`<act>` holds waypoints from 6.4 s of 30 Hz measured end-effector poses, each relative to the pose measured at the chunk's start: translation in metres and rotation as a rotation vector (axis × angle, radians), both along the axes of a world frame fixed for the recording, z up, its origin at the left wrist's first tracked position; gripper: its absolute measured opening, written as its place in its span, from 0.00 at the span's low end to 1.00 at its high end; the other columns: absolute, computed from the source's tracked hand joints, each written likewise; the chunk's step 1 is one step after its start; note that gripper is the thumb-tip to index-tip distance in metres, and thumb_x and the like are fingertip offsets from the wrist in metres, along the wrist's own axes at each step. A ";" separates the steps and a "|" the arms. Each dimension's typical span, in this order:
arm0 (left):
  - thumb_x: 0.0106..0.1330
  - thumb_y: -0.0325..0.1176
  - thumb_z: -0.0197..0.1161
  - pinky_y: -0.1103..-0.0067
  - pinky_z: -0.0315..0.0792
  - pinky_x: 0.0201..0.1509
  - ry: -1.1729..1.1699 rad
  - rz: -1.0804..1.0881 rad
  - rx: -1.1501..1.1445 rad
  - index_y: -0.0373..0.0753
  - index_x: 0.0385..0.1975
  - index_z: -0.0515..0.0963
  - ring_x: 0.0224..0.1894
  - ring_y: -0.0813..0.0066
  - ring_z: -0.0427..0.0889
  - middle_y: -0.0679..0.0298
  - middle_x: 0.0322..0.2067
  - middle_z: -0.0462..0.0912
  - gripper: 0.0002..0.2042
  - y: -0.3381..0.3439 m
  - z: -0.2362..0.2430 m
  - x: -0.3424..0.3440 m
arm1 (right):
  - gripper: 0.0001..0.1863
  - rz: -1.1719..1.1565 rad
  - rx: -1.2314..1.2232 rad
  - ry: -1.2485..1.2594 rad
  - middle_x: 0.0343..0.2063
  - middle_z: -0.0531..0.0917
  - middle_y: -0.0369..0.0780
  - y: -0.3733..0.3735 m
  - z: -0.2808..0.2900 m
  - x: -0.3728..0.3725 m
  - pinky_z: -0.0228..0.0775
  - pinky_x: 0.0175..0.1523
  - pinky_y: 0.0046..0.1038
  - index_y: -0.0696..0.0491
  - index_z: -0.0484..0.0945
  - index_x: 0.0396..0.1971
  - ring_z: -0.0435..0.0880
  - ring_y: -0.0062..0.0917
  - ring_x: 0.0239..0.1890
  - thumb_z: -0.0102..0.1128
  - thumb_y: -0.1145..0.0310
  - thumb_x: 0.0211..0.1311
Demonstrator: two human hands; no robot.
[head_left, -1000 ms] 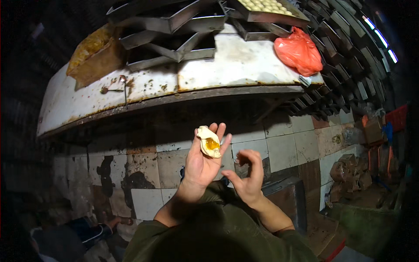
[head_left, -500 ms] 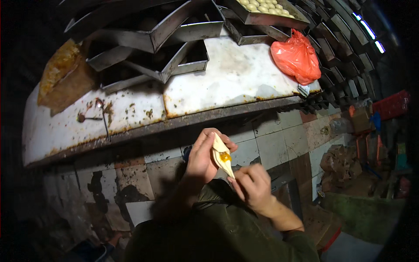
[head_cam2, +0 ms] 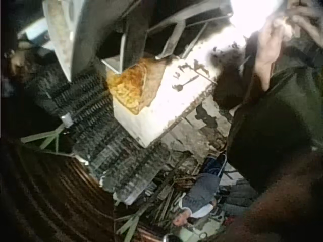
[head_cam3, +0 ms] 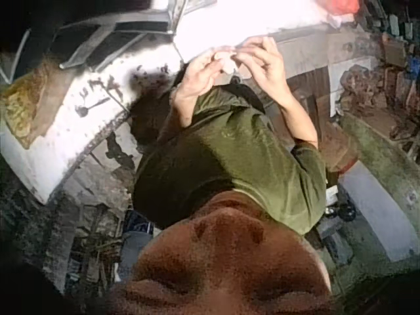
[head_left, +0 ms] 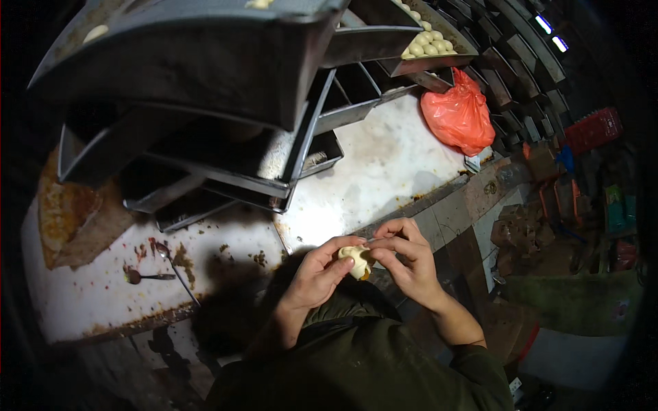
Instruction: The person prepares filled buns by hand by flattening dough, using a spoon to add yellow filling from a container, and pinching the dough closed. The person then places the shaped buns onto metal trays alongside others.
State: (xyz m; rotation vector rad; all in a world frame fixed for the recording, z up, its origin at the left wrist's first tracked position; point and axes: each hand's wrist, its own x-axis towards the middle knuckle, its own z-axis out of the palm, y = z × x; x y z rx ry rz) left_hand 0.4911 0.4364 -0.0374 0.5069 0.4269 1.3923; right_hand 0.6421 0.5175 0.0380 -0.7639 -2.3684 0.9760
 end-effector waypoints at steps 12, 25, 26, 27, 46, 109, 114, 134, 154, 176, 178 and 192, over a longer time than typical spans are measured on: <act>0.64 0.35 0.55 0.64 0.56 0.65 -0.381 0.440 -0.144 0.45 0.46 0.61 0.62 0.53 0.58 0.49 0.56 0.63 0.14 0.041 0.016 0.045 | 0.17 -0.489 0.031 0.476 0.28 0.75 0.41 -0.018 -0.071 -0.020 0.65 0.33 0.23 0.59 0.72 0.34 0.72 0.26 0.27 0.69 0.78 0.43; 0.71 0.45 0.38 0.73 0.70 0.40 -0.182 0.750 -0.229 0.40 0.53 0.58 0.36 0.67 0.72 0.55 0.38 0.72 0.19 0.098 0.003 0.184 | 0.12 -0.071 0.347 0.313 0.23 0.75 0.41 0.042 -0.029 0.167 0.64 0.27 0.27 0.58 0.73 0.24 0.72 0.32 0.23 0.65 0.83 0.37; 0.71 0.45 0.38 0.73 0.70 0.40 -0.174 0.763 -0.311 0.40 0.53 0.58 0.36 0.67 0.72 0.55 0.38 0.72 0.19 0.095 -0.002 0.195 | 0.12 -0.072 0.334 0.293 0.23 0.75 0.41 0.051 -0.029 0.176 0.64 0.27 0.27 0.58 0.73 0.24 0.72 0.32 0.23 0.65 0.83 0.37; 0.70 0.45 0.38 0.71 0.67 0.46 -0.148 0.680 -0.459 0.39 0.51 0.59 0.40 0.67 0.72 0.56 0.39 0.71 0.18 0.085 -0.006 0.205 | 0.12 -0.115 0.331 0.330 0.22 0.75 0.41 0.060 -0.030 0.183 0.64 0.28 0.27 0.57 0.73 0.24 0.73 0.32 0.23 0.65 0.83 0.38; 0.68 0.42 0.48 0.71 0.62 0.60 -0.347 0.362 -0.582 0.35 0.47 0.67 0.49 0.68 0.72 0.59 0.44 0.72 0.17 0.070 -0.008 0.253 | 0.10 -0.186 0.354 0.303 0.24 0.73 0.36 0.017 -0.059 0.242 0.65 0.29 0.29 0.53 0.76 0.25 0.71 0.28 0.25 0.68 0.76 0.40; 0.68 0.37 0.47 0.69 0.70 0.54 -0.107 0.642 -0.277 0.36 0.44 0.64 0.48 0.62 0.73 0.54 0.43 0.73 0.12 0.086 0.017 0.202 | 0.24 -0.174 0.242 0.565 0.35 0.75 0.40 0.076 -0.047 0.150 0.66 0.39 0.27 0.57 0.72 0.44 0.72 0.30 0.37 0.67 0.69 0.44; 0.70 0.37 0.42 0.65 0.67 0.57 0.189 0.698 -0.267 0.34 0.42 0.62 0.53 0.57 0.70 0.53 0.45 0.68 0.12 0.059 0.009 0.186 | 0.20 -0.145 0.047 0.418 0.32 0.75 0.41 0.032 -0.061 0.127 0.66 0.36 0.26 0.58 0.73 0.36 0.73 0.27 0.32 0.70 0.73 0.41; 0.69 0.30 0.41 0.83 0.64 0.37 0.199 0.621 0.086 0.40 0.54 0.50 0.31 0.78 0.71 0.57 0.31 0.73 0.16 -0.114 0.000 0.071 | 0.10 0.143 0.105 0.192 0.29 0.72 0.40 -0.113 -0.013 0.035 0.62 0.35 0.27 0.57 0.75 0.29 0.69 0.32 0.32 0.65 0.74 0.46; 0.69 0.44 0.42 0.66 0.66 0.53 -0.461 0.523 -0.313 0.38 0.37 0.70 0.46 0.63 0.74 0.60 0.36 0.75 0.16 0.034 0.008 0.178 | 0.17 -0.145 0.093 0.435 0.28 0.75 0.39 -0.007 -0.073 0.119 0.62 0.38 0.31 0.56 0.75 0.35 0.71 0.32 0.31 0.68 0.75 0.42; 0.65 0.35 0.55 0.77 0.70 0.48 0.490 0.307 0.108 0.34 0.52 0.55 0.40 0.75 0.73 0.57 0.43 0.72 0.22 0.118 0.006 0.057 | 0.15 -0.030 -0.076 0.296 0.29 0.72 0.40 0.108 -0.023 0.047 0.63 0.40 0.26 0.56 0.77 0.34 0.70 0.31 0.35 0.60 0.84 0.42; 0.63 0.38 0.58 0.78 0.72 0.45 0.544 0.298 0.153 0.34 0.49 0.59 0.41 0.74 0.73 0.56 0.45 0.71 0.21 0.124 0.002 0.052 | 0.15 -0.138 -0.042 0.310 0.29 0.73 0.40 0.102 -0.025 0.030 0.63 0.40 0.27 0.56 0.77 0.34 0.70 0.31 0.35 0.61 0.83 0.42; 0.64 0.30 0.52 0.79 0.70 0.46 0.450 0.593 -0.174 0.35 0.51 0.67 0.44 0.72 0.73 0.58 0.46 0.71 0.16 0.126 -0.005 0.048 | 0.08 -0.029 -0.305 0.141 0.25 0.73 0.43 0.118 -0.022 0.014 0.68 0.35 0.27 0.59 0.75 0.34 0.76 0.32 0.29 0.60 0.75 0.53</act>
